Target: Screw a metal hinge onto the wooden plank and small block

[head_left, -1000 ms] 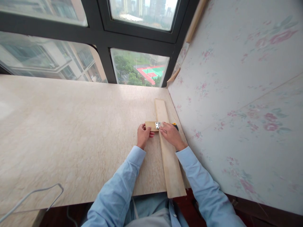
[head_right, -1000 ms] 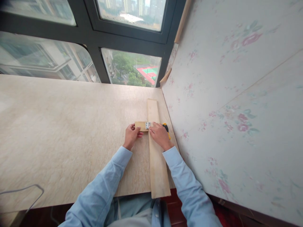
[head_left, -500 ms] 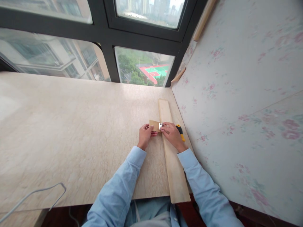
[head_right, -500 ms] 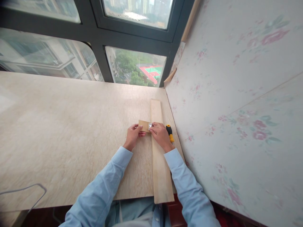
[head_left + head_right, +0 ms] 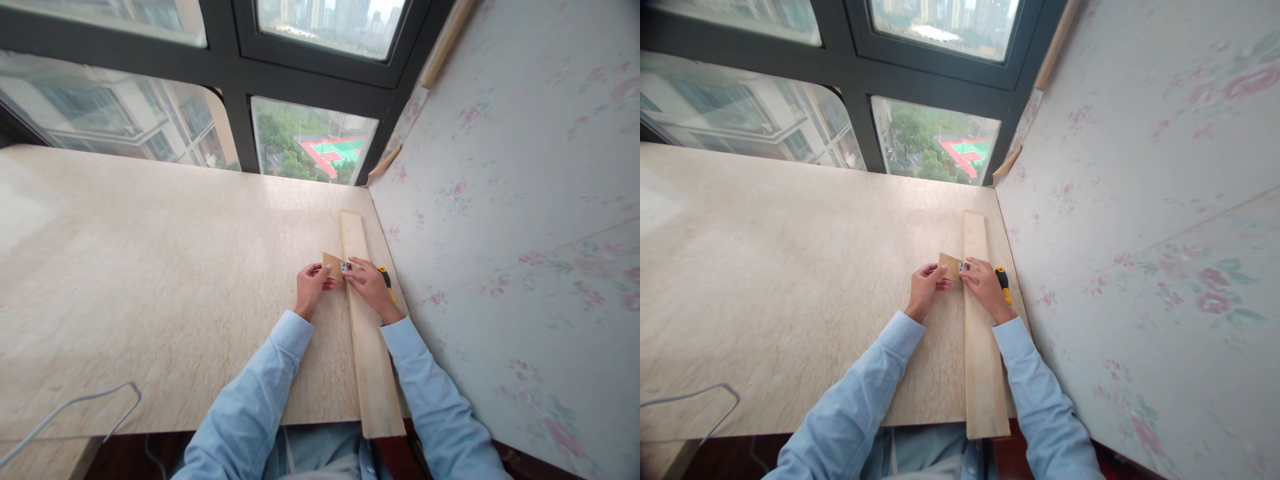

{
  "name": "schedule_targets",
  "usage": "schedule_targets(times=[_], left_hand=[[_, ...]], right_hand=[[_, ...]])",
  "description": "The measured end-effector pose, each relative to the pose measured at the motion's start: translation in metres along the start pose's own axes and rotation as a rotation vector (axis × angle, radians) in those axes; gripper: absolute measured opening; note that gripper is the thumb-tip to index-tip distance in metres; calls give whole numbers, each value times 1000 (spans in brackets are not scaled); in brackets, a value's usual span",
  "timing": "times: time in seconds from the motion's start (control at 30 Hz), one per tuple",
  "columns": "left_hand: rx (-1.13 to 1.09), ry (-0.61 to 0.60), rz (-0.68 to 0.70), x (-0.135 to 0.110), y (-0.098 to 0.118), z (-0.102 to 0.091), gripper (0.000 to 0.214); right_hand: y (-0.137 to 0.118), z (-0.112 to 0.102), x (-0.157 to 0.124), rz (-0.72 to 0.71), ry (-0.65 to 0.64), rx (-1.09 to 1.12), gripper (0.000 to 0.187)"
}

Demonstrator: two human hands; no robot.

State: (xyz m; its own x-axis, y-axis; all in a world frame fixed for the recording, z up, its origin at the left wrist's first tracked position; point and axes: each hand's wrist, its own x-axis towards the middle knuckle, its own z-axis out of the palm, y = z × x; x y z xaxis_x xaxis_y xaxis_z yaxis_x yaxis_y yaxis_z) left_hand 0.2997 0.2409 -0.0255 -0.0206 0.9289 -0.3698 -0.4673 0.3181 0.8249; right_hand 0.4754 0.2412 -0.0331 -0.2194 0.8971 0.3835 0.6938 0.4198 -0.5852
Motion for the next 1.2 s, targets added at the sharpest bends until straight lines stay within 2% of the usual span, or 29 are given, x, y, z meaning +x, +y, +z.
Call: schedule_targets(times=[0.13, 0.23, 0.37, 0.77, 0.97, 1.2], left_hand=[[9, 10, -9, 0, 1, 1, 29], [23, 13, -3, 1, 0, 3, 24], [27, 15, -10, 3, 0, 3, 20], [44, -13, -18, 5, 0, 0, 17], [58, -18, -12, 5, 0, -1, 21], [73, -12, 38, 4, 0, 1, 33]], right_hand=[[-1, 1, 4, 45, 46, 50, 17], [0, 4, 7, 51, 74, 43, 25], [2, 8, 8, 32, 40, 1, 31], [5, 11, 4, 66, 2, -72, 34], [9, 12, 6, 89, -1, -66, 33], [15, 14, 10, 205, 52, 36, 31]])
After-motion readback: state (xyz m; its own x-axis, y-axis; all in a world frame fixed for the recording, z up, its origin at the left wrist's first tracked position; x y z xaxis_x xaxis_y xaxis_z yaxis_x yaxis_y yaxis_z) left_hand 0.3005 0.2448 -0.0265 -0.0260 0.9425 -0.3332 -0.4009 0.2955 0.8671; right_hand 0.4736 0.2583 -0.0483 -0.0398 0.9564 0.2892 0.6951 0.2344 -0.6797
